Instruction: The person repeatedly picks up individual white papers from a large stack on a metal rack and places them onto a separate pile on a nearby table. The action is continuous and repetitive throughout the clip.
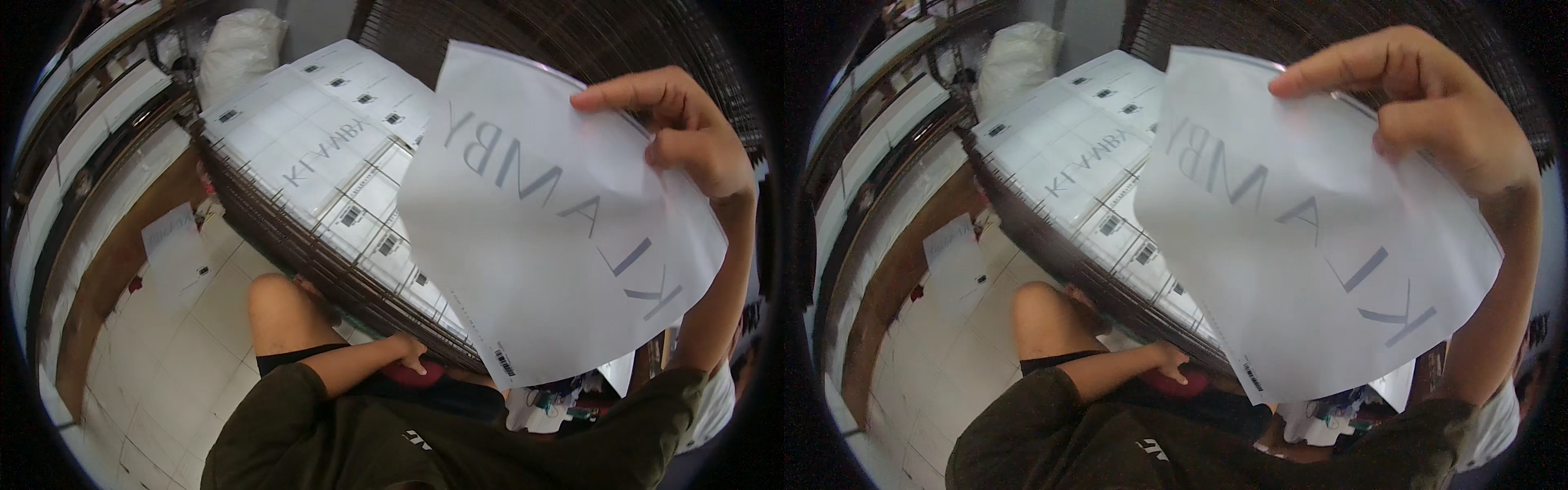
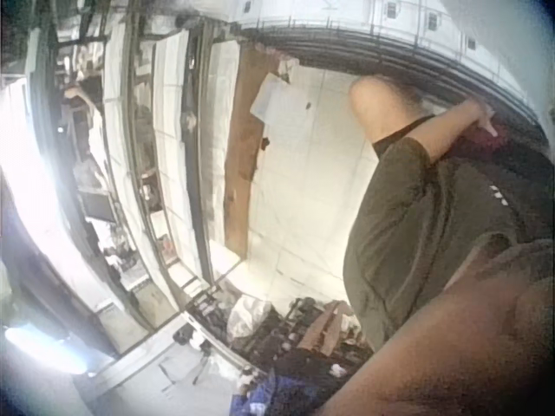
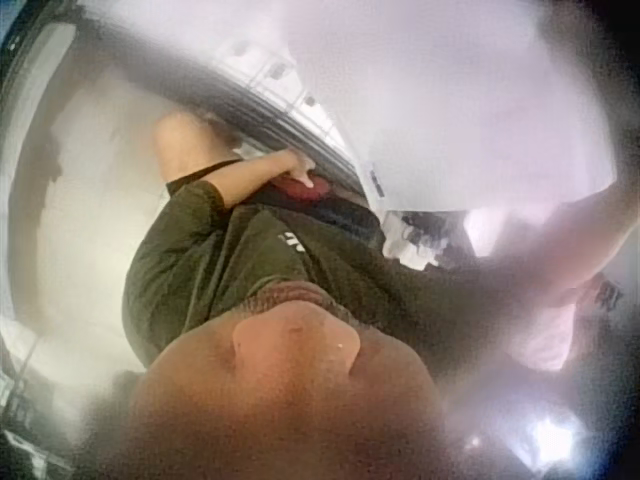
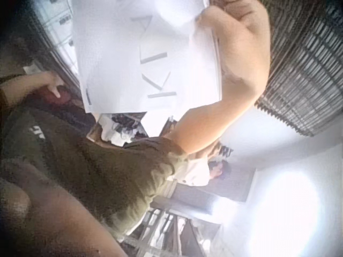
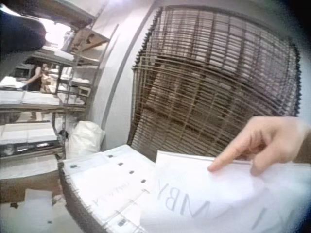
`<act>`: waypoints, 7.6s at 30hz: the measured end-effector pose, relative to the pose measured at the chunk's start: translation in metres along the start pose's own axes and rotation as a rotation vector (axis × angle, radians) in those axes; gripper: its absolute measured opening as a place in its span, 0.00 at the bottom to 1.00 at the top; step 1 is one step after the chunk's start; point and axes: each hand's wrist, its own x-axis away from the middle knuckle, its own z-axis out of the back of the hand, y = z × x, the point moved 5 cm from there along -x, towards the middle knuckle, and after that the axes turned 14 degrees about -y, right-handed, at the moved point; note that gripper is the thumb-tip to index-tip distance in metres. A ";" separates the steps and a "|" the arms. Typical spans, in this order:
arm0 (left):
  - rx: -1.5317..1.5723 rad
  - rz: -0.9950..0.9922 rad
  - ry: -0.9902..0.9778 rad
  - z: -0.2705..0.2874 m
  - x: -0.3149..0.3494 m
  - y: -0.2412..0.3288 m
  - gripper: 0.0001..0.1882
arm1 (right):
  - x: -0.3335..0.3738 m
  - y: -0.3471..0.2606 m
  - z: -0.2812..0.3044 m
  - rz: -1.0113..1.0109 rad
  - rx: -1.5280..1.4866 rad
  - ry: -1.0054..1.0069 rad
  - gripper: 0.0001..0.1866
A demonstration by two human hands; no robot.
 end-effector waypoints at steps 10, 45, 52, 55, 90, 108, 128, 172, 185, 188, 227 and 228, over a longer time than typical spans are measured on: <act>0.057 -0.007 -0.142 -0.005 -0.015 -0.001 0.47 | -0.054 0.077 0.026 0.244 -0.179 0.660 0.36; 0.028 -0.139 0.028 0.007 -0.001 0.014 0.45 | -0.234 0.278 -0.265 -0.020 -1.141 0.849 0.39; 0.042 -0.102 -0.038 -0.011 -0.037 0.001 0.43 | -0.239 0.292 -0.265 -0.036 -1.098 0.851 0.39; 0.097 -0.063 -0.129 0.006 0.002 0.012 0.44 | -0.236 0.283 -0.262 -0.056 -1.114 0.847 0.39; 0.018 0.023 -0.129 0.004 0.009 0.014 0.44 | 0.081 0.326 -0.310 -0.502 -0.106 1.208 0.23; 0.025 0.140 -0.031 -0.039 -0.019 -0.031 0.26 | 0.218 0.340 -0.392 -0.869 0.078 1.307 0.22; 0.070 0.218 0.056 -0.052 -0.029 -0.059 0.30 | 0.225 0.332 -0.388 -0.754 0.034 1.401 0.14; -0.168 0.099 0.247 -0.033 -0.013 -0.006 0.21 | 0.233 0.324 -0.393 -0.603 0.182 1.520 0.07; -0.045 0.215 0.075 -0.050 -0.003 -0.017 0.32 | 0.497 0.372 -0.266 0.198 -0.633 2.470 0.46; -0.063 0.247 0.051 -0.049 -0.011 -0.021 0.34 | 0.528 0.415 -0.259 0.226 -0.923 2.570 0.58; 0.307 0.104 -0.021 -0.057 0.003 -0.013 0.45 | 0.041 -0.008 -0.019 -0.042 0.288 0.133 0.14; 0.334 0.062 -0.019 -0.060 -0.002 -0.016 0.45 | 0.032 -0.012 -0.013 0.012 0.329 0.154 0.16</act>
